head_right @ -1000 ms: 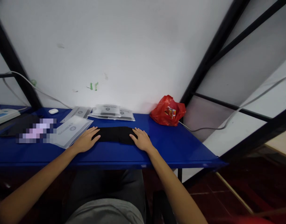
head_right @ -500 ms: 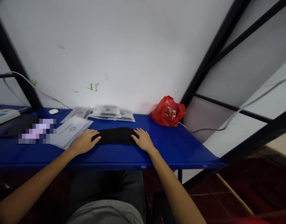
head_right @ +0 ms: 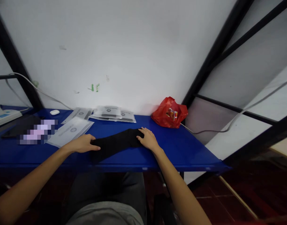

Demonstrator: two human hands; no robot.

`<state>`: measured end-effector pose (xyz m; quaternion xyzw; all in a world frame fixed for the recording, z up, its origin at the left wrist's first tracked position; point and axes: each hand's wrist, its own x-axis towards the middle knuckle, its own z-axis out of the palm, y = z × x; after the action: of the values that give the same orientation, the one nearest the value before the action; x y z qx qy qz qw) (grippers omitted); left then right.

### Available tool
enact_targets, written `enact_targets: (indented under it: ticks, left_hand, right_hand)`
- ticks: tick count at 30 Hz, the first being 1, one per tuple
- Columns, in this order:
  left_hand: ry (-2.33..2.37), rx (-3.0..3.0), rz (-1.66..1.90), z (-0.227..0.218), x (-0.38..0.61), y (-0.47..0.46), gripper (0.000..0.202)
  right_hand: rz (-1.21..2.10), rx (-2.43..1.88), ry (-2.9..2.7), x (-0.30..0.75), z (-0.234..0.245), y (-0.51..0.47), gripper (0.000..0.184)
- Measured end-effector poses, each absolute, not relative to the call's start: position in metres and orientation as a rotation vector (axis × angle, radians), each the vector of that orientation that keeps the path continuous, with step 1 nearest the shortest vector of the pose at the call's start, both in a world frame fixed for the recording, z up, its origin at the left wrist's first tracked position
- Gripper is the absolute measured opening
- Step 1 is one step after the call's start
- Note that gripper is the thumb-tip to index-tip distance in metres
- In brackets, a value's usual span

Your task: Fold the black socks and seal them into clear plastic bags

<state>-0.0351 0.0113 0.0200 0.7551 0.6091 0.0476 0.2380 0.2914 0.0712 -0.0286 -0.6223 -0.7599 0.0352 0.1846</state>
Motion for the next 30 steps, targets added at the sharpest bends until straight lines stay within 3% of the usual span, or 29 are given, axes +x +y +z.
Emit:
enact_targets:
  ticks: [9, 15, 21, 27, 30]
  left_hand:
    - [1.776, 2.112, 0.423, 0.033, -0.076, 0.025, 0.026]
    - [2.071, 2.031, 0.489, 0.059, -0.094, 0.039, 0.029]
    - [2.024, 2.023, 0.472, 0.064, -0.078, 0.048, 0.042]
    - [1.925, 2.018, 0.538, 0.066, -0.053, 0.053, 0.035]
    - [1.797, 1.871, 0.647, 0.056, -0.037, 0.049, 0.041]
  right_hand:
    - [0.169, -1.530, -2.144, 0.292, -0.023, 0.061, 0.044]
    - [0.046, -1.708, -2.097, 0.307, -0.035, 0.069, 0.048]
    - [0.045, -1.743, -2.112, 0.312, -0.049, 0.071, 0.047]
    - [0.037, -1.746, -2.123, 0.311, -0.047, 0.070, 0.048]
    - [0.050, -1.745, -2.115, 0.311, -0.047, 0.069, 0.047]
